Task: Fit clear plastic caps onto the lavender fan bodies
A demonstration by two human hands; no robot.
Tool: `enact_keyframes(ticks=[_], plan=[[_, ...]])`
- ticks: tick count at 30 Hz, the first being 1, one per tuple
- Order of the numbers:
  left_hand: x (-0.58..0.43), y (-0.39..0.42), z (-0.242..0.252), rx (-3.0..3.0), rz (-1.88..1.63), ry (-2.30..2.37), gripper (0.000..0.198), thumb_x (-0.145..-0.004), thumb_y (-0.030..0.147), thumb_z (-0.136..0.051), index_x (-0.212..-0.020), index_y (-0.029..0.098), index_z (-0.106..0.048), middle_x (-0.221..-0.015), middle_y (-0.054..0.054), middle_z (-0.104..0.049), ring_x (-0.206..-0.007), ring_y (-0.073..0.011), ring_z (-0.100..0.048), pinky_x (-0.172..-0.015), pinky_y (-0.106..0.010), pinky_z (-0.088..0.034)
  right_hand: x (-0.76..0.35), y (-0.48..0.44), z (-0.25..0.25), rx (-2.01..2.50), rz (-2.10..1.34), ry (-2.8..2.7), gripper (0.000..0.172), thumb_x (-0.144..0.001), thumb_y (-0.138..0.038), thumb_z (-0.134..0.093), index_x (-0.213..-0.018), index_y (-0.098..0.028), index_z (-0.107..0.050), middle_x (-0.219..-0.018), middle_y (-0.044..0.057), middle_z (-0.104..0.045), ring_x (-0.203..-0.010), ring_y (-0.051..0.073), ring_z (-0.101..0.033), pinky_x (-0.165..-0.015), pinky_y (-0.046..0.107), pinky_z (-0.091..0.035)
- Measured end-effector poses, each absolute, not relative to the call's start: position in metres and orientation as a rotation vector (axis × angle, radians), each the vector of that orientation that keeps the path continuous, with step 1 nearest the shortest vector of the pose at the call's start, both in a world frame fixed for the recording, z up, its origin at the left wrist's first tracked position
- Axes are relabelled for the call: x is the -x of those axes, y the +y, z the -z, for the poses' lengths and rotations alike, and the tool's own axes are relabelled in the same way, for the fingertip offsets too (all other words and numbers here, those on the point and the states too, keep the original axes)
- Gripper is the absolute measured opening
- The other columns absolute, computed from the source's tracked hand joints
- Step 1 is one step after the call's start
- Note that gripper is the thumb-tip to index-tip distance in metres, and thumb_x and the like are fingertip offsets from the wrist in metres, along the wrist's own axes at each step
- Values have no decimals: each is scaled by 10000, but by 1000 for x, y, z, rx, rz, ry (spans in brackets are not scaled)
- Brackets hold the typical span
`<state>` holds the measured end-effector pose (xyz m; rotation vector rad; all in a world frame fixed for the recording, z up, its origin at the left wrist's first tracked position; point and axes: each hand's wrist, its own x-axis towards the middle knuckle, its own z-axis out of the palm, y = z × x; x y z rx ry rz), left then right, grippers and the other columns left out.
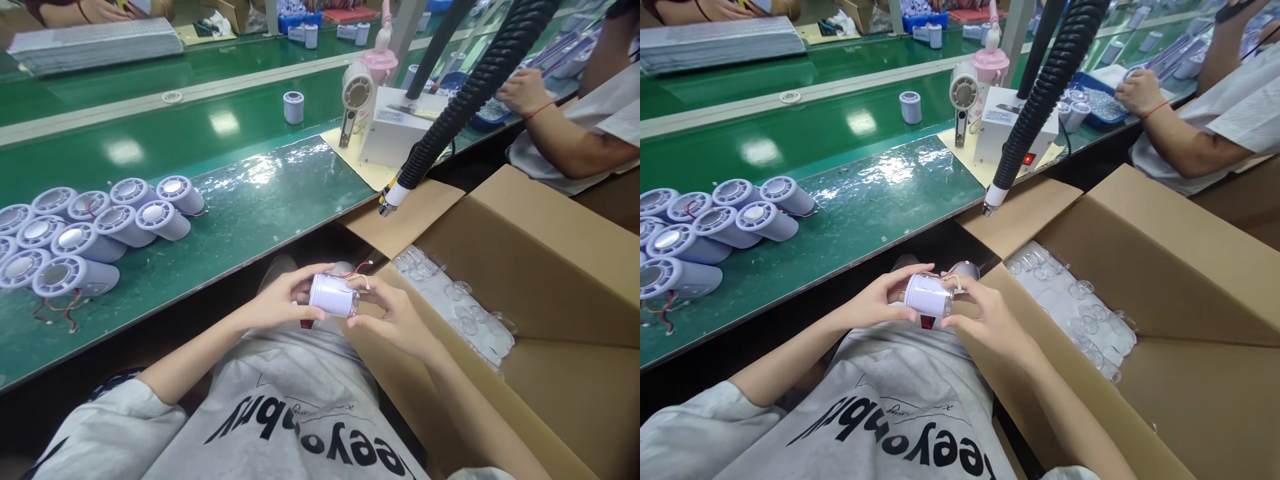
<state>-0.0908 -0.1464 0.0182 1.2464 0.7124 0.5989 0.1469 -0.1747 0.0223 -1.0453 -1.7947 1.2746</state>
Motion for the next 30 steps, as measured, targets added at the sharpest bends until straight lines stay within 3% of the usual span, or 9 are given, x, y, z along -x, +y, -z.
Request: enact_keyframes(ticks=[6, 13, 23, 30], plan=[[66, -111, 5, -1019, -756, 778, 736, -606, 214, -860, -1283, 169, -574, -1320, -147, -600, -1203, -285, -580, -1008, -389, -466, -146, -157, 16, 1012, -1362, -1361, 421, -715, -259, -811, -1061, -274, -571, -1305, 47, -570, -1244, 251, -534, -985, 406, -521], [1, -36, 23, -994, -838, 712, 698, -586, 323, -866, -1204, 96, -633, -1187, -164, -682, -1108, -274, -632, -1058, -444, -393, -158, -106, 50, 1050, -1121, -1113, 515, -670, -403, -789, -1026, -258, -446, -1262, 103, -533, -1189, 283, -559, -986, 439, -495], [-8, -16, 6, -1148, -768, 695, 667, -647, 351, -828, -1232, 111, -618, -1275, -160, -635, -1159, -279, -599, -1073, -448, -384, -173, -89, 39, 1033, -1105, -1124, 490, -673, -409, -785, -1011, -249, -470, -1241, 110, -563, -1113, 274, -602, -960, 442, -511], [35, -67, -1, -1287, -672, 668, 715, -628, 231, -845, -1276, 191, -546, -1351, -161, -556, -1139, -259, -614, -954, -395, -509, -178, -135, 8, 1051, -1146, -1419, 354, -709, -264, -794, -993, -239, -584, -1279, 83, -574, -1283, 267, -490, -1025, 431, -477]])
